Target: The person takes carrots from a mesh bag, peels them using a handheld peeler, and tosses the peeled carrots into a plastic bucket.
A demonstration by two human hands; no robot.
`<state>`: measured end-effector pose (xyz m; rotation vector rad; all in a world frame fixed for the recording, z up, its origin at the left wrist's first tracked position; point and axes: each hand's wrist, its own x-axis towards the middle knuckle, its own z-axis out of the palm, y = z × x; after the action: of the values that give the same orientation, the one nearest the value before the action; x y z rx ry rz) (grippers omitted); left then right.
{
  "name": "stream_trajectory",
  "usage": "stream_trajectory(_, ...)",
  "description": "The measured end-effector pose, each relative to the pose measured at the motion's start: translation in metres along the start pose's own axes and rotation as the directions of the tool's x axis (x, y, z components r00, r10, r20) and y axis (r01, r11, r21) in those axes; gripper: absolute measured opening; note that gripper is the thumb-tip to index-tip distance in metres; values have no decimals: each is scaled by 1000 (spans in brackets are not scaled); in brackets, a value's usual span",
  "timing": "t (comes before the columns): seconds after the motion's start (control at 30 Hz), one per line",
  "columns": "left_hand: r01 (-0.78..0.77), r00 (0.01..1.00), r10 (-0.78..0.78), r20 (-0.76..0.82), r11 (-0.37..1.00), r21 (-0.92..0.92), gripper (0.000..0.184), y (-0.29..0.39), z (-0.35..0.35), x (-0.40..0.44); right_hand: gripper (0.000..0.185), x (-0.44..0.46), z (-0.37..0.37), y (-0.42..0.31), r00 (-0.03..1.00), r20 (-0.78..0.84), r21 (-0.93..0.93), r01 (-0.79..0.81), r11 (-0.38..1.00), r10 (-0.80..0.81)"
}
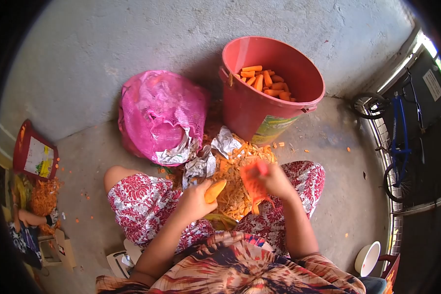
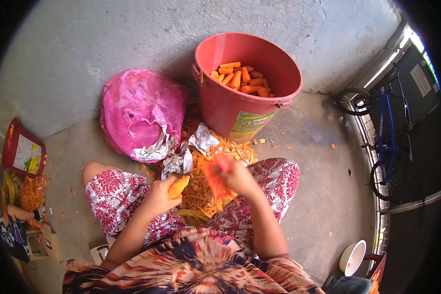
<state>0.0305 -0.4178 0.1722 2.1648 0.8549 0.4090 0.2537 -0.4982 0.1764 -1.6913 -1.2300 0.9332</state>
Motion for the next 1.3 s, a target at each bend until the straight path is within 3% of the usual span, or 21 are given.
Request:
stream_trajectory(0.07,13,998,-2,-60,984,180,29,-1,-1,4,19,-5,19,5,978,210,-109,31,994,-8)
stream_trajectory(0.13,-17,998,29,-63,982,189,28,0,-5,8,19,-7,30,-4,945,323,-189,16,982,47)
stream_trajectory(0.37,-28,997,45,-64,968,248,27,-3,-4,14,16,-6,43,2,946,324,-70,-2,998,24)
stream_trajectory(0.57,-28,998,42,-54,972,235,26,-2,-2,18,16,-2,53,32,960,278,-118,6,993,27)
stream_trajectory(0.6,-23,998,35,-50,974,226,26,0,-3,18,16,-2,52,26,961,250,-132,-83,988,115)
stream_trajectory(0.67,-187,976,174,-133,978,-94,25,8,-6,15,17,-1,50,10,939,191,-152,-261,953,287)
stream_trajectory(0.7,-273,955,231,-186,931,-245,24,16,-9,14,18,2,50,17,936,178,-276,-249,929,304)
stream_trajectory(0.73,-327,940,280,-195,902,-282,24,25,-10,14,19,6,51,33,934,163,-393,-235,889,319)
stream_trajectory(0.77,-284,958,255,-133,906,-315,21,33,-13,17,22,12,59,67,931,194,-501,-177,847,309)
stream_trajectory(0.8,-241,971,230,-73,907,-344,19,38,-15,19,23,12,63,71,932,221,-469,-156,869,287)
stream_trajectory(0.9,-202,978,188,-92,739,-642,19,25,1,28,26,9,72,79,940,257,-385,-112,916,223)
stream_trajectory(1.0,-56,998,56,-35,450,-891,17,30,14,31,27,10,72,80,923,207,-421,-215,881,324)
stream_trajectory(1.03,107,994,-8,110,317,-942,25,24,15,30,27,10,72,86,953,170,-344,-180,922,250)
stream_trajectory(1.13,380,923,-65,380,-12,-925,27,13,14,27,25,9,56,61,932,142,-254,-293,922,335)
stream_trajectory(1.17,407,910,-72,409,-39,-913,39,7,17,26,16,14,61,87,942,37,-282,-310,908,334)
stream_trajectory(1.27,364,931,-114,346,257,-895,47,-5,27,21,21,20,54,104,943,-150,-42,-305,951,296)
stream_trajectory(1.3,289,956,-115,269,508,-811,48,-12,31,21,16,21,51,99,922,-289,27,-262,965,258)
